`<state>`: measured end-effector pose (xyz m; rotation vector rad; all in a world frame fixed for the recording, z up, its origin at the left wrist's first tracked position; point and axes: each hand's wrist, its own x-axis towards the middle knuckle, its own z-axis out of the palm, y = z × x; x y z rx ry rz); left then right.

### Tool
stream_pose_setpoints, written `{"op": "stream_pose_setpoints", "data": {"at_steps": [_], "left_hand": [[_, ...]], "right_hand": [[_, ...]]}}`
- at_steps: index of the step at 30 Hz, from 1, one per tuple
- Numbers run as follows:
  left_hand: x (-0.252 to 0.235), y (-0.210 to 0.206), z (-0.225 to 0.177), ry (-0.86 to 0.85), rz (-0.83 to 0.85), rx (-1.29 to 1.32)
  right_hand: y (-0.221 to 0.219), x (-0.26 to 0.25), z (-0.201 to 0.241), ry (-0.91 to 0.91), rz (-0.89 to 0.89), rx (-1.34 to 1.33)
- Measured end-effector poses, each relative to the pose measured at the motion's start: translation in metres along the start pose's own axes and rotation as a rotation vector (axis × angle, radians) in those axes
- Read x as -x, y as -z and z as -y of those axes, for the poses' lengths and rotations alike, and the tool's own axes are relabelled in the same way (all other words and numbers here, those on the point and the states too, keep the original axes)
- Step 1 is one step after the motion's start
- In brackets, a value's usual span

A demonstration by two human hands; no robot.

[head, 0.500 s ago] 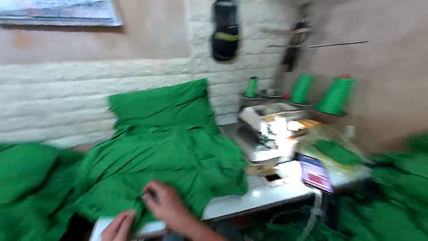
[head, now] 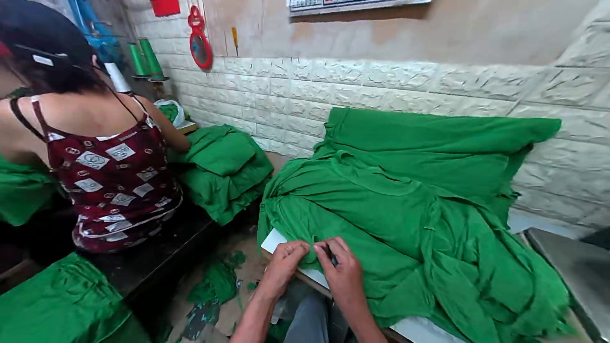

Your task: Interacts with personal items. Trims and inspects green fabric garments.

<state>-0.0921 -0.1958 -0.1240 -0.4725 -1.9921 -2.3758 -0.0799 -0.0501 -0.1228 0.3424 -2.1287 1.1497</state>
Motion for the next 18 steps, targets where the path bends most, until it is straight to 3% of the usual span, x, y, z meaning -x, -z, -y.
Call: {"op": "stream_pose_setpoints", "data": {"at_steps": [2,5,7,9,14,16,18], "left_hand": [[0.0,0.002,0.002,-0.011,0.011,0.01],[-0.001,0.004,0.004,-0.023,0.012,0.035],[-0.001,0.004,0.004,-0.03,0.019,0.026],[0.0,0.004,0.005,-0.052,0.028,-0.003],[0.0,0.005,0.008,-0.104,0.078,-0.108],[0.0,0.006,0.007,-0.101,0.08,-0.132],[-0.001,0.005,0.005,-0.07,0.035,-0.108]], "right_hand": [[0.005,-0.003,0.0,-0.081,-0.021,-0.176],[0.022,-0.008,-0.002,-0.302,-0.046,-0.793],[0.032,-0.01,-0.007,-0.355,0.007,-1.109],[0.034,-0.008,-0.01,-0.29,0.025,-1.001],[0.009,-0.003,-0.014,0.098,0.066,-0.071],[-0.001,-0.002,-0.014,0.11,0.04,-0.034],[0.001,-0.004,-0.014,-0.032,0.047,-0.249]]}}
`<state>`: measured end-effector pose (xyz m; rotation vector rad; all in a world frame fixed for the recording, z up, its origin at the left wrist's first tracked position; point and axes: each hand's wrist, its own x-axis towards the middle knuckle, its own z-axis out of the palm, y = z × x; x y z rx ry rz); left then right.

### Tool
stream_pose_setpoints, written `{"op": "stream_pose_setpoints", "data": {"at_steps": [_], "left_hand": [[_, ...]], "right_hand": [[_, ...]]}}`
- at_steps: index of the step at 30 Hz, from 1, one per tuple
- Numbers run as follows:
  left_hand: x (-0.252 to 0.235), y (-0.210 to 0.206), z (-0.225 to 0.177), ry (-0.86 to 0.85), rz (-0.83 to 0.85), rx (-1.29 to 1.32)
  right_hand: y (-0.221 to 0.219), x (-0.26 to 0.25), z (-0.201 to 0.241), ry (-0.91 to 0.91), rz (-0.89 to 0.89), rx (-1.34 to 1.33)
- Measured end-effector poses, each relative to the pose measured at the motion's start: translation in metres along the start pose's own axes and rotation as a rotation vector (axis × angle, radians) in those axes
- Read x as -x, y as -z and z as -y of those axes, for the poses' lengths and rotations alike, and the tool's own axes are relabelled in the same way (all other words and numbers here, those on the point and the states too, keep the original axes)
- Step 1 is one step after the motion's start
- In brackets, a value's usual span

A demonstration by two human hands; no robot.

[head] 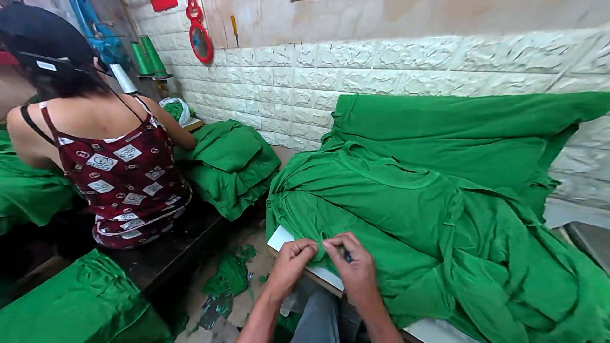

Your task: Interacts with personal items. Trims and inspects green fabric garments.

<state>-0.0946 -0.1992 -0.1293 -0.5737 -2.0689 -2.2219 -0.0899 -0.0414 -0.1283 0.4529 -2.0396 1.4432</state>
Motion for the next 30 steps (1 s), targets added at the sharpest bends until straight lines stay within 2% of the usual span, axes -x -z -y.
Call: {"op": "stream_pose_setpoints", "data": {"at_steps": [3,6,10,14,17,20,23,26,30], "left_hand": [[-0.001,-0.001,-0.002,0.029,-0.015,0.041],[-0.002,-0.002,0.0,-0.014,0.02,0.021],[-0.001,-0.003,0.005,-0.109,0.045,-0.055],[0.0,-0.007,0.004,-0.108,0.032,-0.077],[0.001,-0.011,0.005,-0.131,-0.008,-0.135],[0.0,-0.01,0.008,-0.127,-0.031,-0.145],[-0.002,-0.004,0.006,-0.094,-0.017,-0.099],[-0.003,-0.002,0.005,-0.063,-0.013,-0.062],[-0.002,-0.003,0.005,-0.06,-0.023,0.003]], "right_hand": [[0.007,-0.002,-0.002,-0.198,0.012,-0.287],[0.008,-0.001,-0.004,-0.238,-0.001,-0.334],[0.006,0.002,0.0,-0.152,-0.038,-0.145],[0.001,0.009,0.003,0.018,-0.104,0.073],[0.001,0.011,0.006,0.114,-0.078,0.098],[0.008,0.009,0.01,0.078,0.055,-0.01],[0.022,0.005,0.012,-0.043,0.156,0.129],[0.028,0.005,0.005,-0.021,0.108,0.299],[0.029,0.009,0.002,-0.023,0.104,0.318]]}}
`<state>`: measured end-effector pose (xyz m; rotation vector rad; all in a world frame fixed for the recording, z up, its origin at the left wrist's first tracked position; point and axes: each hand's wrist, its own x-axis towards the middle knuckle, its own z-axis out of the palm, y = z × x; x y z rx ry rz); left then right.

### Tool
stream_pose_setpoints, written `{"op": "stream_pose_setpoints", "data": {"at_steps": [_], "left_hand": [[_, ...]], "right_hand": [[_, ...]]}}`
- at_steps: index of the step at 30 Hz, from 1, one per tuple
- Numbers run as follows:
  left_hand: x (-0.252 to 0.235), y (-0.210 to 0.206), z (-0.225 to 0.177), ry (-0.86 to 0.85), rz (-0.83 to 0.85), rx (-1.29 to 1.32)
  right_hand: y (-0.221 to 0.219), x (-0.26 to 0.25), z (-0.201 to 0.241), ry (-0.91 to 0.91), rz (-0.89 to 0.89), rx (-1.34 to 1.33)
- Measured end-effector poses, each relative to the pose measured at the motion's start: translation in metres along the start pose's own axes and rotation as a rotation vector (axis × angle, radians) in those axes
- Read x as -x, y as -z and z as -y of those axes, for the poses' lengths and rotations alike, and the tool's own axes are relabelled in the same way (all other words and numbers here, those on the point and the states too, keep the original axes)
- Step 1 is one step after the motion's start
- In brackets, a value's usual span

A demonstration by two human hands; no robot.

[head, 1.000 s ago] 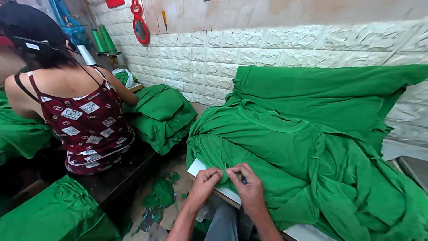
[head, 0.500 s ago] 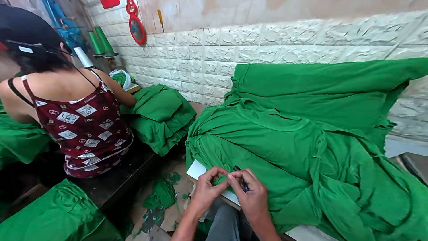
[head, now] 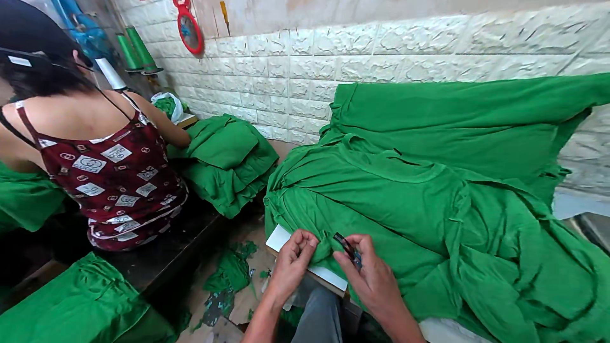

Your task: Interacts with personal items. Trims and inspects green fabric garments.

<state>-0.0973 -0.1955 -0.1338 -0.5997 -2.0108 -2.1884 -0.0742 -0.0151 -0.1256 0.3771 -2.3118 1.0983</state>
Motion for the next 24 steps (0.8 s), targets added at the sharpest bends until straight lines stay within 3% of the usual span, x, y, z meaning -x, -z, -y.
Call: {"op": "stream_pose_setpoints", "data": {"at_steps": [5,14,21,24], "left_hand": [[0.002,0.0,0.0,0.013,0.009,0.028],[0.002,0.001,-0.001,0.007,0.024,0.043],[0.002,0.0,0.0,0.006,0.034,0.027],[0.002,0.001,0.0,0.007,0.044,0.03]], "right_hand": [[-0.006,0.002,0.006,0.004,0.034,-0.007],[-0.004,-0.002,-0.007,0.189,0.007,0.243],[-0.002,-0.004,-0.012,0.186,0.073,0.193],[0.003,-0.005,-0.011,0.13,0.191,-0.037]]}}
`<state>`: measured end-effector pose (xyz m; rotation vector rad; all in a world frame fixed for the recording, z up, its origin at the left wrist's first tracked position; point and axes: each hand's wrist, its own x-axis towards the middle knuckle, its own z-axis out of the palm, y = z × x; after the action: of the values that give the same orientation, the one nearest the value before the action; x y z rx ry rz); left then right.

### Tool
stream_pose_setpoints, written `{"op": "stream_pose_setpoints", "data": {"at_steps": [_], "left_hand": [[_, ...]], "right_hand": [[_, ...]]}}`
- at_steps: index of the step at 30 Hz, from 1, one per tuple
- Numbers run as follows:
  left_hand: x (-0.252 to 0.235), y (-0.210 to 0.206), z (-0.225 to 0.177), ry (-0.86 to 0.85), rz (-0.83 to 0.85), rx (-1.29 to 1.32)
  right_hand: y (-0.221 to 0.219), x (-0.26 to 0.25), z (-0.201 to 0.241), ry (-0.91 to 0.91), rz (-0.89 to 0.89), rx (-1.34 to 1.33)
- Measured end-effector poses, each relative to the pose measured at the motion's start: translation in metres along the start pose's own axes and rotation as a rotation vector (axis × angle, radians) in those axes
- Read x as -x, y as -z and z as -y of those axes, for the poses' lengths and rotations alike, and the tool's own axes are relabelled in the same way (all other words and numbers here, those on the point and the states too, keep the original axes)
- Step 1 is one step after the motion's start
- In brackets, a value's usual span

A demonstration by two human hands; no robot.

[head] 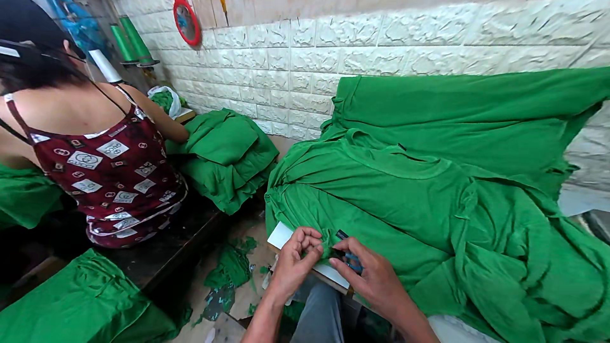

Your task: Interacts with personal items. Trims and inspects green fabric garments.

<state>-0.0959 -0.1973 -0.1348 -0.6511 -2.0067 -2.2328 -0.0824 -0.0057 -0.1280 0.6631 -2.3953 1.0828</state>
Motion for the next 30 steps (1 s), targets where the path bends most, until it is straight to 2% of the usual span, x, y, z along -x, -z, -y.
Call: {"op": "stream_pose_setpoints", "data": {"at_steps": [3,4,11,15,17,20,22,27,30], "left_hand": [[0.0,0.001,0.0,0.007,-0.004,0.034],[0.0,0.001,-0.001,0.013,-0.006,0.046],[0.0,-0.001,0.0,0.015,-0.002,0.026],[0.002,-0.003,-0.001,0.028,-0.011,0.004],[0.002,-0.004,0.0,0.004,-0.025,-0.001],[0.001,-0.004,0.004,-0.038,-0.044,-0.029],[0.002,-0.006,0.004,-0.042,-0.044,-0.084],[0.004,-0.014,0.003,-0.006,-0.079,-0.167],[0.004,-0.015,0.005,-0.041,-0.12,-0.187]], "right_hand": [[0.006,0.0,0.001,-0.015,0.121,-0.524],[0.007,-0.001,0.002,-0.034,0.113,-0.592],[-0.002,-0.002,0.009,-0.186,-0.06,-0.155],[-0.022,-0.003,0.014,-0.106,-0.18,-0.005],[-0.027,-0.004,0.016,-0.101,-0.231,-0.041],[-0.022,-0.008,0.018,-0.219,-0.219,-0.344],[-0.019,-0.01,0.017,-0.279,-0.211,-0.432],[-0.025,-0.007,0.022,-0.222,-0.2,-0.271],[-0.023,-0.003,0.022,-0.169,-0.142,-0.279]]}}
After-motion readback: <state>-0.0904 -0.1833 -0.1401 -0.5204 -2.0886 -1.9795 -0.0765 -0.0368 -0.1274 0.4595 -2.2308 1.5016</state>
